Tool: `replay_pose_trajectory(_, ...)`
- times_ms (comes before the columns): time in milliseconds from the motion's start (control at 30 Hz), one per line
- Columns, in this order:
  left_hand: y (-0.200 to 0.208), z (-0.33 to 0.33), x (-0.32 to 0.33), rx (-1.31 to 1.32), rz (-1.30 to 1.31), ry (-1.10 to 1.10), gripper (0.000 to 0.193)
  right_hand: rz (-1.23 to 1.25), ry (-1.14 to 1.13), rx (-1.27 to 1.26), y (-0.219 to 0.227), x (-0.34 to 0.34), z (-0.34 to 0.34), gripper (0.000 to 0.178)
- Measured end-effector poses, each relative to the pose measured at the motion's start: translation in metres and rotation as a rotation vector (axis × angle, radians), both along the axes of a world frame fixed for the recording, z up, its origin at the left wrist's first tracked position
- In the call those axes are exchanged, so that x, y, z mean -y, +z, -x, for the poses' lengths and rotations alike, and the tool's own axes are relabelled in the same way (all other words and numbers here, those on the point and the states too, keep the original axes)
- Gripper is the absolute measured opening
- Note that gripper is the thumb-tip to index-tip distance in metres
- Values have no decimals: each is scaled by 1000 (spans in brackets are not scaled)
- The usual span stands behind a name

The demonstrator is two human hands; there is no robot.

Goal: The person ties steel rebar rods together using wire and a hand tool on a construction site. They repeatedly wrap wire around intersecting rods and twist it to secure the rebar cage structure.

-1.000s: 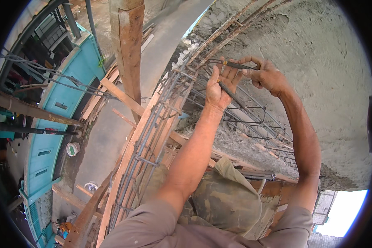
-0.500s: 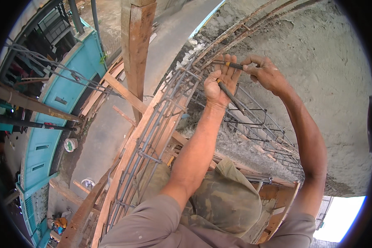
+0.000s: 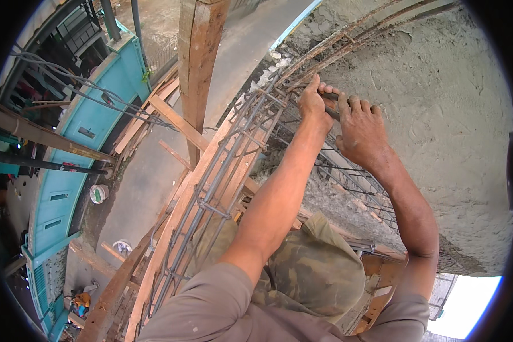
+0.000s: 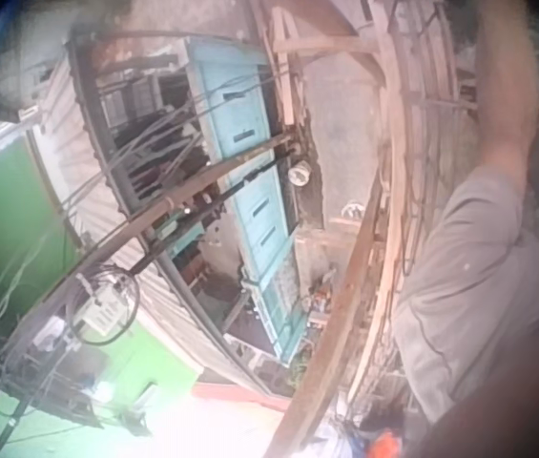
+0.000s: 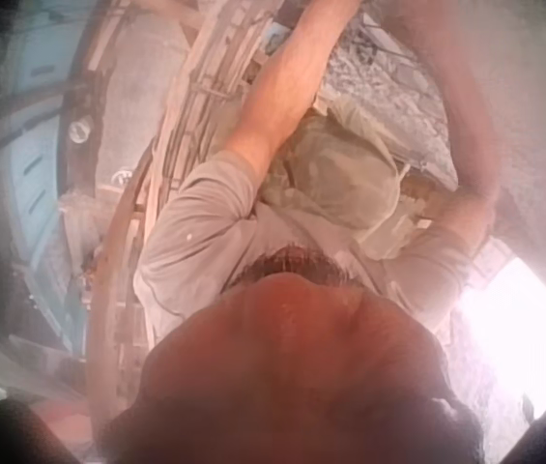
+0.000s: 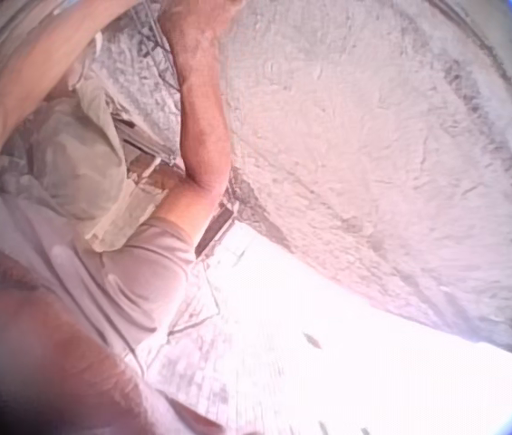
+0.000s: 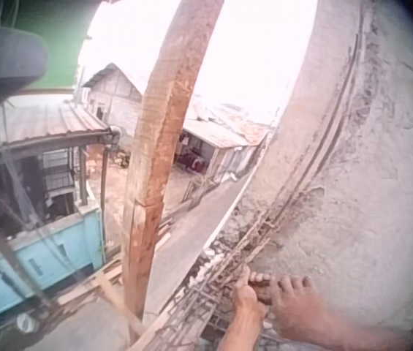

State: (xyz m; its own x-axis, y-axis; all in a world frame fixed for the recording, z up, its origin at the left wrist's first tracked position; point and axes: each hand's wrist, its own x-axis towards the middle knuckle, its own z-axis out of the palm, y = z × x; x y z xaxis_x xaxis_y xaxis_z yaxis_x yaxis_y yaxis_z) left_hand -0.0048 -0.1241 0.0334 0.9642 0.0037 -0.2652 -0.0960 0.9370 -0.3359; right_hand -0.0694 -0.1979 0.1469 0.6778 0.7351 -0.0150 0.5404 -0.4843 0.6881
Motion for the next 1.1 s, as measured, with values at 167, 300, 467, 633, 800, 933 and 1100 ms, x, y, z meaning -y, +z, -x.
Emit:
replay_pose_trajectory(167, -9, 7, -1, 99, -100, -26, 23, 11, -101, 9, -8, -11, 4, 29)
replay_pose_trajectory(300, -17, 13, -5, 224, -89, 21, 15, 13, -11, 126, -19, -5, 4, 16)
replay_pose_trajectory(467, -18, 14, -1, 234, -221, 28, 13, -65, -14, 179, -31, 11, -6, 12)
replay_pose_trajectory(633, -17, 1, 11, 113, -252, 62, 7, -171, -110, 19, -29, 19, -33, 14)
replay_pose_trajectory(800, -12, -4, 16, -41, -383, -9, 12, -237, -205, -301, -18, 28, -61, 17)
replay_pose_trajectory(933, -16, -2, 20, -69, -455, 98, 19, -221, -396, -886, 12, 11, -89, 38)
replay_pose_trajectory(1100, -16, 5, 17, 120, -186, 136, 28, -403, -807, -1148, 9, 23, -102, 36)
